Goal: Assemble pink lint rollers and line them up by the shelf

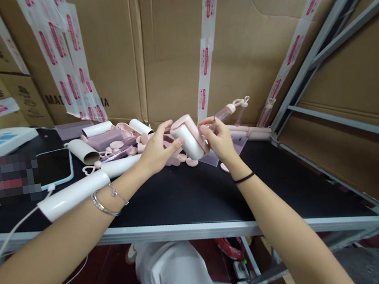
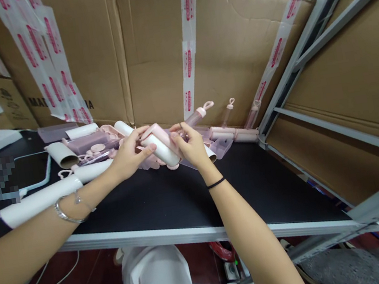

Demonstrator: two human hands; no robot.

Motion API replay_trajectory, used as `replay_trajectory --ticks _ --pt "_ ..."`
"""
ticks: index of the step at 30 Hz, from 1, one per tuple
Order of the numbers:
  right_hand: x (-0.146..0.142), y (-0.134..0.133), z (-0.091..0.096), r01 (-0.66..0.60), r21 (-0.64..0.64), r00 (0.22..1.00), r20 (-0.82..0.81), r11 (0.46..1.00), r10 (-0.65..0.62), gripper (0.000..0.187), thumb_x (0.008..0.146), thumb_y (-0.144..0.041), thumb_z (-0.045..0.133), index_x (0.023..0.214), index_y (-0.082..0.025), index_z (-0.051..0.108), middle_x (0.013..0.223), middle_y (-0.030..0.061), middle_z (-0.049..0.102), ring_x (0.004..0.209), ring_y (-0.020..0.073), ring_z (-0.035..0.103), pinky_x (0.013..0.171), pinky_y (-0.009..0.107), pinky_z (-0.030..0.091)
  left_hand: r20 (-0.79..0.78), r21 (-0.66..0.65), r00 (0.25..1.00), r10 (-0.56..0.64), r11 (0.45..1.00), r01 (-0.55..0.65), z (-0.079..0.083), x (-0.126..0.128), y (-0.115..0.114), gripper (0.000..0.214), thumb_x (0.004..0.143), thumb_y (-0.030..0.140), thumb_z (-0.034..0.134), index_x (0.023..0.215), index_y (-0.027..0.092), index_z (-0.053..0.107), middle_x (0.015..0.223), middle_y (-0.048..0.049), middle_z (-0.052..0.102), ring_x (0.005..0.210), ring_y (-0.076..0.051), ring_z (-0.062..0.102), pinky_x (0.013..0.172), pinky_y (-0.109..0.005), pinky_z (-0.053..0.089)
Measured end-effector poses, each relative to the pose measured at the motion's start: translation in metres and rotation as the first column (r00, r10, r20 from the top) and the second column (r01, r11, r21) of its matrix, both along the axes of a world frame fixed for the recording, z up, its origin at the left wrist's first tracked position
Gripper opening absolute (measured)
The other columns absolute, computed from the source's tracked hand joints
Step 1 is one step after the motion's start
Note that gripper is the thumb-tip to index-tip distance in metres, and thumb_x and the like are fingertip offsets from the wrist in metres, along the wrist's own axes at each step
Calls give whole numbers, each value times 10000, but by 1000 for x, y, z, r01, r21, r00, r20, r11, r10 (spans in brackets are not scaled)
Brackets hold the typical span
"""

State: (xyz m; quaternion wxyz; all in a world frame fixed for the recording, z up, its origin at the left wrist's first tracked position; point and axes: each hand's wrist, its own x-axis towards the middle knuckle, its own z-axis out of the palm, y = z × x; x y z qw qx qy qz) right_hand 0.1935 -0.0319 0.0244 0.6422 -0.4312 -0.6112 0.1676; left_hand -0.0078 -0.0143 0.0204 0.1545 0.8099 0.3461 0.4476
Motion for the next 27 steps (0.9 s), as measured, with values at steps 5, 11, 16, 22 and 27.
replay_trajectory --ticks 5,11,16,22,27 --pt "-10 -15 3 -83 41 914 401 996 60 289 844 -408 515 1033 -223 631 912 10 652 712 129 544 704 271 452 37 -62 999 -3 998 6 3 3 -7 476 736 485 619 1053 134 566 934 -46 615 885 -217 580 818 -358 461" --pt "10 -21 20 333 132 861 362 934 -358 545 869 -458 462 1374 -258 414 1193 102 579 964 204 564 837 358 475 340 -280 936 89 960 11 -4 7 3 375 750 481 605 935 169 513 823 -21 553 648 -146 555 542 -288 488" --pt "89 -17 9 774 -477 633 572 415 -522 430 846 -204 447 1244 -62 526 1038 242 617 883 275 632 711 402 512 569 -316 807 157 948 38 -11 6 19 348 747 456 638 881 175 482 815 -28 538 625 -126 562 456 -233 478" --pt "107 -23 -17 816 -559 563 710 149 -422 280 685 -123 619 944 -31 672 1006 298 612 1034 414 579 793 533 474 693 -304 696 190 952 44 -14 4 26 364 724 440 661 870 161 479 749 0 510 498 -86 511 383 -210 447" --pt "80 -87 -11 927 -91 325 676 363 -661 406 890 -342 448 1197 -94 544 1267 239 477 1203 346 439 921 505 403 727 -320 661 184 943 89 -15 2 21 375 717 447 669 897 163 502 814 -20 520 578 -107 538 386 -197 459"
